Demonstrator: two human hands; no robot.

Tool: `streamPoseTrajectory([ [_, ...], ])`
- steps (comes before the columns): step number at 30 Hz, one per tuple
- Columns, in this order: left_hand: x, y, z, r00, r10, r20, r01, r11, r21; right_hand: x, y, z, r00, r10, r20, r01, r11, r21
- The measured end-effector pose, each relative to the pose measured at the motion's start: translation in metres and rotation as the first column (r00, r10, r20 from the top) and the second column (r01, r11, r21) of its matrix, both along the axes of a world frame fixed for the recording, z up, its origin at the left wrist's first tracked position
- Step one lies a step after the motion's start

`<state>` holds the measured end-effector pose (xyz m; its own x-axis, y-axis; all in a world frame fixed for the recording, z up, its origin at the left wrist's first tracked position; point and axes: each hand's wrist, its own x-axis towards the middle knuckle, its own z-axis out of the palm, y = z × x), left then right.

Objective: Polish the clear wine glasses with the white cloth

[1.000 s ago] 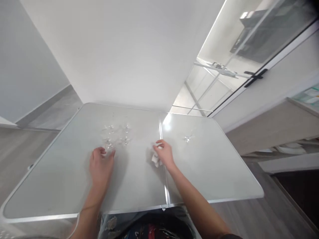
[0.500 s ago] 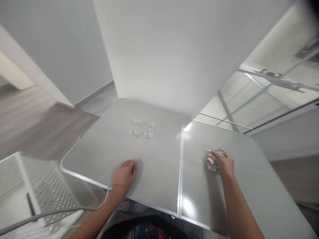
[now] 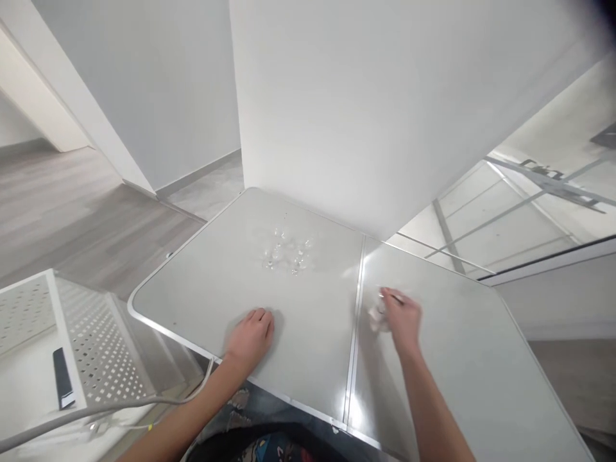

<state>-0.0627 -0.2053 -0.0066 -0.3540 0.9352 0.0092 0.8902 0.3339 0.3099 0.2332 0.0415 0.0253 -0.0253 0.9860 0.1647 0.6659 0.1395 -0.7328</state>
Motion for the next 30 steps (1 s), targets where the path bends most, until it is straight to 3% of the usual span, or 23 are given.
streamPoseTrajectory([
  [5, -0.003, 0.000, 0.002, 1.000, 0.001, 0.013, -0.001, 1.000, -0.024, -0.117, -0.003, -0.005, 0.952, 0.282, -0.115, -0.293, 0.953, -0.084],
  [7, -0.004, 0.000, 0.002, 1.000, 0.002, 0.021, -0.001, 0.999, -0.034, -0.144, 0.002, -0.007, 0.942, 0.310, -0.129, -0.323, 0.941, -0.104],
  [10, -0.003, -0.001, 0.003, 1.000, 0.007, 0.030, -0.006, 0.999, -0.032, -0.163, 0.006, -0.011, 0.938, 0.326, -0.114, -0.340, 0.930, -0.142],
  [20, -0.004, 0.000, 0.005, 1.000, 0.018, 0.015, -0.017, 0.999, -0.042, -0.175, 0.005, -0.013, 0.943, 0.329, -0.059, -0.334, 0.933, -0.131],
  [25, 0.015, 0.006, 0.012, 0.988, -0.042, 0.149, 0.036, 0.998, 0.043, -0.145, -0.002, -0.002, 0.955, 0.285, -0.086, -0.295, 0.943, -0.154],
  [26, 0.022, 0.011, 0.015, 0.973, -0.090, 0.210, 0.077, 0.995, 0.070, -0.134, -0.004, 0.001, 0.937, 0.328, -0.121, -0.346, 0.918, -0.195],
  [28, 0.038, 0.029, 0.023, 0.913, -0.191, 0.360, 0.153, 0.979, 0.132, -0.111, -0.008, 0.010, 0.865, 0.427, -0.265, -0.496, 0.807, -0.319],
  [30, 0.056, 0.056, 0.034, 0.823, -0.204, 0.530, 0.123, 0.975, 0.185, -0.089, -0.012, 0.022, 0.765, 0.408, -0.497, -0.616, 0.687, -0.384],
])
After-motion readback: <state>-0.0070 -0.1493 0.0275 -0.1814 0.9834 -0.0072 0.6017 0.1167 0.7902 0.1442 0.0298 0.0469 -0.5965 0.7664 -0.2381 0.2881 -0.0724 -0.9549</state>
